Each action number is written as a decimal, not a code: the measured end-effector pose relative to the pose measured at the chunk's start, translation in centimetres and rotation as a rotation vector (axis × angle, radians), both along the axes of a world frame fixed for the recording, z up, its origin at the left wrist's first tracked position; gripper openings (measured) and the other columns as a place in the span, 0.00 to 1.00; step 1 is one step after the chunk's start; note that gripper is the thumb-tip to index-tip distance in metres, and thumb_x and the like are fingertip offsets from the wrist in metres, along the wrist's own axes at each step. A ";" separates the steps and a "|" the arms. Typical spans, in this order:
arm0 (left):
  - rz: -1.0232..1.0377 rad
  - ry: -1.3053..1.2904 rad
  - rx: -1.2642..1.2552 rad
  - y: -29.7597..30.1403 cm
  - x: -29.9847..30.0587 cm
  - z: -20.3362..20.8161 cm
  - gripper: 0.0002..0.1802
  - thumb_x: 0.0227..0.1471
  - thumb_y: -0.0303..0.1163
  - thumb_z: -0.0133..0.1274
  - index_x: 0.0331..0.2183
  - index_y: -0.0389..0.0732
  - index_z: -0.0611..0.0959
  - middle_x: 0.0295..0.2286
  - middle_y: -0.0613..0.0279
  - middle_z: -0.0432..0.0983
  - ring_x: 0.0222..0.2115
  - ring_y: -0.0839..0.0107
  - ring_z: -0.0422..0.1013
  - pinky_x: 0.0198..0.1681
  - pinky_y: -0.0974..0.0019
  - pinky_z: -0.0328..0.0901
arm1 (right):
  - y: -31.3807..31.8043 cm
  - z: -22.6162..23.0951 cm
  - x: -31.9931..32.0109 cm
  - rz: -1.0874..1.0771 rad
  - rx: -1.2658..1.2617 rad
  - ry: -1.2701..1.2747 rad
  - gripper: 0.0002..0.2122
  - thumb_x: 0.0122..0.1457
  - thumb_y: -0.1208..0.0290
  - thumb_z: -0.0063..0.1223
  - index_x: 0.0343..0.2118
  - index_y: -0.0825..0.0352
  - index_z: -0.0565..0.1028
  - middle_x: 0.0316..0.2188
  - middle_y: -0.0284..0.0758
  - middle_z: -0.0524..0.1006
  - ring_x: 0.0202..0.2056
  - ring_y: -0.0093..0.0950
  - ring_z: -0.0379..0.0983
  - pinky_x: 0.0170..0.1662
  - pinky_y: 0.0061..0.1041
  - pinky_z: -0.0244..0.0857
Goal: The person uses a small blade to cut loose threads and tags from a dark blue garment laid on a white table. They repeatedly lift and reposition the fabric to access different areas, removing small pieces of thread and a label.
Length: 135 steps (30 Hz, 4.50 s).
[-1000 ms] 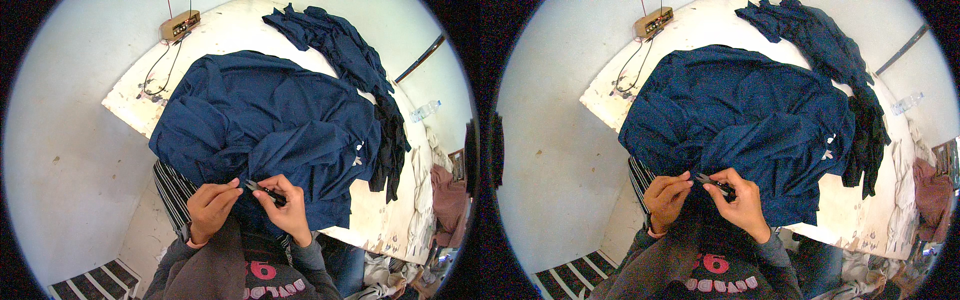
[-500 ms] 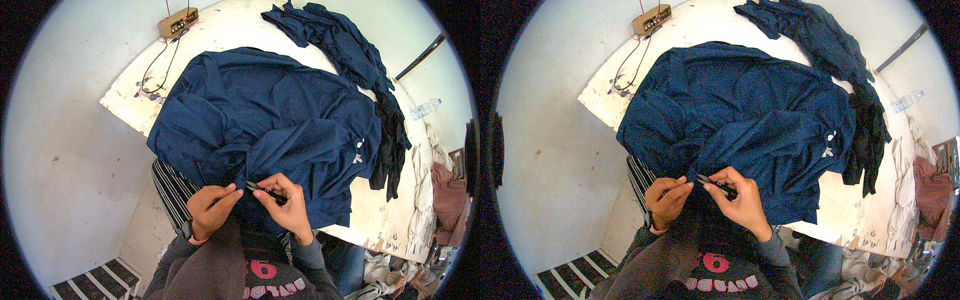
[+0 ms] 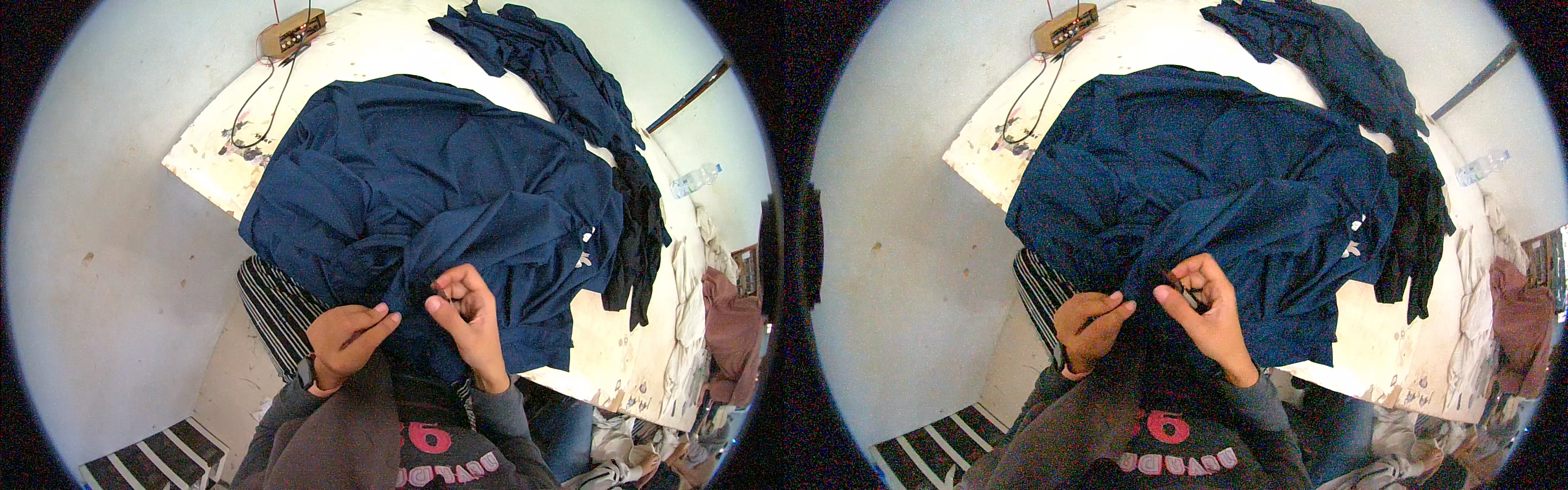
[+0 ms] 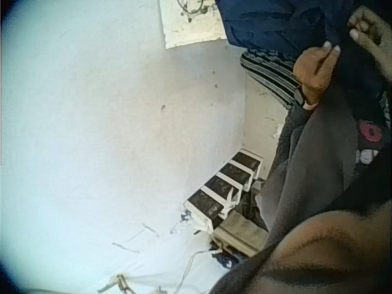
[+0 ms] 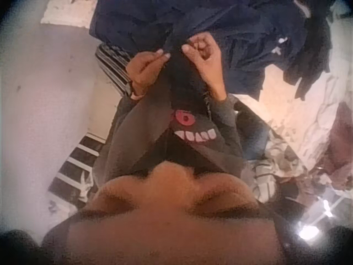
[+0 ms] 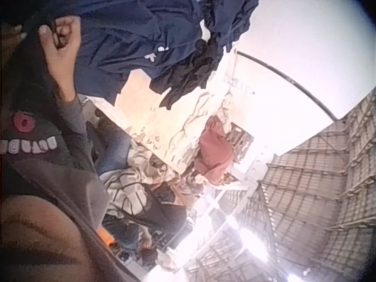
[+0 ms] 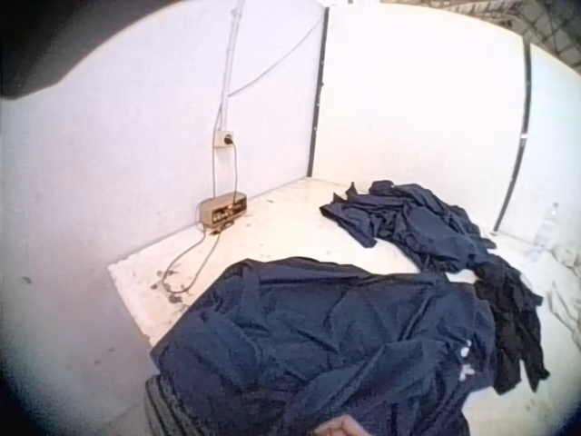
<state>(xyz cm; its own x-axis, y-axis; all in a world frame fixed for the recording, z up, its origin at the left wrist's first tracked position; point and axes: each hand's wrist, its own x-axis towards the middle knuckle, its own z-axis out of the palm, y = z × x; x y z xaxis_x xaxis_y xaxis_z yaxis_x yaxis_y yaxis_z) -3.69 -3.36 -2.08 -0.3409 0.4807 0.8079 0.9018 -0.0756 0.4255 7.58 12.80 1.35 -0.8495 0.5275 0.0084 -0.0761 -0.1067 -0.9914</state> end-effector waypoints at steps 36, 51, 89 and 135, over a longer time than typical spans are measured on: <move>0.182 -0.842 -0.181 0.6 -1.5 -0.4 0.27 0.48 0.33 0.69 0.48 0.36 0.78 0.39 0.60 0.76 0.40 0.71 0.69 0.45 0.66 0.64 | 3.4 -1.1 2.2 -0.219 0.127 -0.250 0.07 0.62 0.70 0.62 0.33 0.68 0.78 0.23 0.17 0.71 0.24 0.09 0.60 0.27 0.15 0.51; -0.328 -1.576 -0.060 1.3 -0.8 1.1 0.12 0.58 0.29 0.62 0.44 0.36 0.84 0.30 0.74 0.79 0.26 0.87 0.69 0.28 0.80 0.63 | 0.6 2.0 1.8 -0.219 0.873 -0.173 0.13 0.56 0.74 0.64 0.45 0.63 0.78 0.32 0.39 0.80 0.34 0.36 0.79 0.36 0.31 0.71; -0.506 -1.522 -0.150 1.0 0.1 1.3 0.09 0.62 0.31 0.55 0.41 0.39 0.84 0.29 0.81 0.69 0.26 0.90 0.60 0.28 0.80 0.54 | 0.2 1.8 -0.2 -0.203 0.898 -0.089 0.10 0.49 0.77 0.65 0.36 0.64 0.81 0.24 0.33 0.78 0.21 0.28 0.73 0.27 0.24 0.65; -0.067 -0.103 0.061 1.0 0.2 0.8 0.15 0.34 0.22 0.70 0.32 0.40 0.90 0.31 0.58 0.77 0.35 0.60 0.80 0.38 0.63 0.77 | 0.4 3.3 0.6 -0.113 0.715 0.061 0.12 0.50 0.81 0.66 0.37 0.70 0.78 0.31 0.31 0.79 0.27 0.15 0.68 0.29 0.17 0.58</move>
